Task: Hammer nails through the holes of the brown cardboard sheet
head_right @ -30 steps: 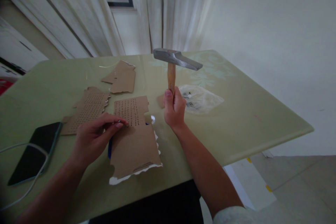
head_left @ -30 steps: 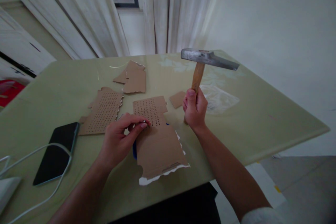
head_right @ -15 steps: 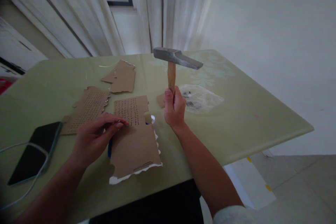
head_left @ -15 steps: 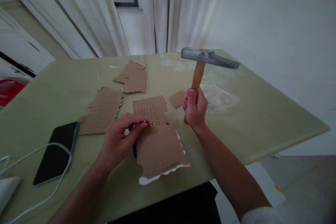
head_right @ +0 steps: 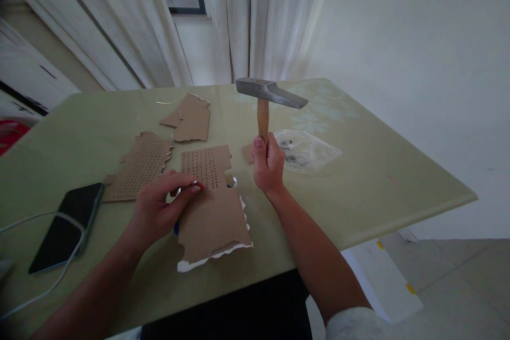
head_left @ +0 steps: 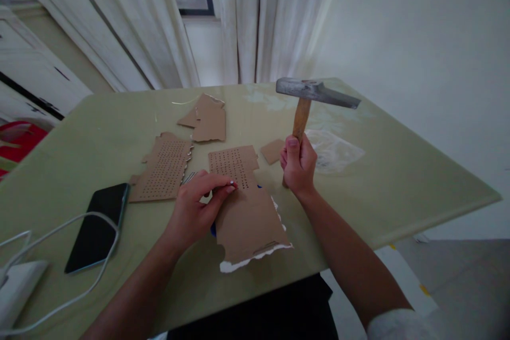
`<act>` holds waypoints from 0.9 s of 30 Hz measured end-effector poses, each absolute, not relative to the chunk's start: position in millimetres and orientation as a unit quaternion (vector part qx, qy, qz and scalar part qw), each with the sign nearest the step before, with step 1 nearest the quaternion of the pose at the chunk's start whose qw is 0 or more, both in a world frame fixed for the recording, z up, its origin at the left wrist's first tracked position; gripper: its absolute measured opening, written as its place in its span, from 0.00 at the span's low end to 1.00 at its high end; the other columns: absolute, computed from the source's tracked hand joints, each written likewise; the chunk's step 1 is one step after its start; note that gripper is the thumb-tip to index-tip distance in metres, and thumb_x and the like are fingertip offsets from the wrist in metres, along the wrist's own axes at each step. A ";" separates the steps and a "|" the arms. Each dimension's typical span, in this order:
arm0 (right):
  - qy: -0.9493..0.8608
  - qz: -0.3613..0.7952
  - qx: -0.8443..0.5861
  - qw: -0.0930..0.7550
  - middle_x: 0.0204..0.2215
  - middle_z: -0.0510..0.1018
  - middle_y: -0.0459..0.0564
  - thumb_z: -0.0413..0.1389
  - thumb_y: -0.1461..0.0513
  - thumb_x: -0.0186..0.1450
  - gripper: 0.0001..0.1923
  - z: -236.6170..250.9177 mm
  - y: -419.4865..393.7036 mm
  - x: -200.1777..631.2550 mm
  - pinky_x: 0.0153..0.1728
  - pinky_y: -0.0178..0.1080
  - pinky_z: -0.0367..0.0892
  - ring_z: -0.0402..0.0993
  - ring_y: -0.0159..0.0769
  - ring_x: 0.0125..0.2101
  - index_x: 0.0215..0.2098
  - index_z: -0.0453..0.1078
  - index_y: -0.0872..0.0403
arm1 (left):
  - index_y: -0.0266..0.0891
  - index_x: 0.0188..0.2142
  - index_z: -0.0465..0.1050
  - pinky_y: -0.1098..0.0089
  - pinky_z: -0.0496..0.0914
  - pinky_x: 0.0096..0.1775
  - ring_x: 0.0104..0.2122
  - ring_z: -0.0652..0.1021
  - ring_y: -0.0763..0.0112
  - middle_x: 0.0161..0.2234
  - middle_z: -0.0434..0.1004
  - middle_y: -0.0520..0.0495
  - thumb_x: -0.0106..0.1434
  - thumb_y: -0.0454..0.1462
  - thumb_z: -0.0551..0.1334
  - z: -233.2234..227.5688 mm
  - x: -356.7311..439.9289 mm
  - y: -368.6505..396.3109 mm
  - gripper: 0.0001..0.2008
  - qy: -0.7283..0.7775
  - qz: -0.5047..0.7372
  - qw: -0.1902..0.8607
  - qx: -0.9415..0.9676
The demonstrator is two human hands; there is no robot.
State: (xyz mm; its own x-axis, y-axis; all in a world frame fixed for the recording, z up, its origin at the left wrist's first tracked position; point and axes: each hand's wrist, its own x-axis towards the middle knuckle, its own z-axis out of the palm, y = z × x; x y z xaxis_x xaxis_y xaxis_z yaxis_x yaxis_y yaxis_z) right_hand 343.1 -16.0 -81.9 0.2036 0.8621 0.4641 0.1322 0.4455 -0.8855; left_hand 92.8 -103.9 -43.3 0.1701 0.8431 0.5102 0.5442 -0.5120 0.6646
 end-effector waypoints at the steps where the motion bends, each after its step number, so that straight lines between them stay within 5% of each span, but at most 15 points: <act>1: -0.563 0.289 -0.439 0.638 0.25 0.66 0.40 0.53 0.38 0.79 0.24 -82.3 -15.7 343.5 0.20 0.35 0.54 0.60 0.30 0.21 0.40 0.66 0.47 | 0.44 0.40 0.86 0.67 0.72 0.35 0.31 0.80 0.68 0.34 0.89 0.51 0.73 0.35 0.68 -44.2 92.7 -103.4 0.07 0.462 0.447 0.167 0.747; 15: -0.541 0.338 -0.467 0.612 0.21 0.58 0.35 0.55 0.28 0.69 0.34 -59.1 -34.1 337.9 0.18 0.33 0.50 0.52 0.28 0.18 0.34 0.58 0.46 | 0.46 0.41 0.88 0.61 0.76 0.45 0.36 0.82 0.61 0.36 0.89 0.47 0.75 0.41 0.66 -58.2 91.5 -89.7 0.10 0.437 0.428 0.179 0.770; 21: -0.640 0.422 -0.509 0.391 0.19 0.60 0.36 0.56 0.32 0.72 0.30 -17.5 -81.4 373.5 0.19 0.35 0.51 0.53 0.28 0.17 0.33 0.64 0.48 | 0.44 0.41 0.88 0.62 0.77 0.46 0.41 0.82 0.60 0.41 0.88 0.44 0.75 0.42 0.65 -59.8 94.2 -87.2 0.11 0.422 0.447 0.212 0.760; 27: -0.810 0.260 -0.504 0.148 0.22 0.68 0.42 0.50 0.45 0.80 0.25 52.2 -116.1 394.3 0.29 0.38 0.56 0.65 0.34 0.24 0.31 0.66 0.50 | 0.42 0.42 0.87 0.64 0.75 0.42 0.40 0.82 0.62 0.41 0.87 0.43 0.74 0.39 0.64 -52.7 94.5 -88.4 0.11 0.419 0.430 0.228 0.767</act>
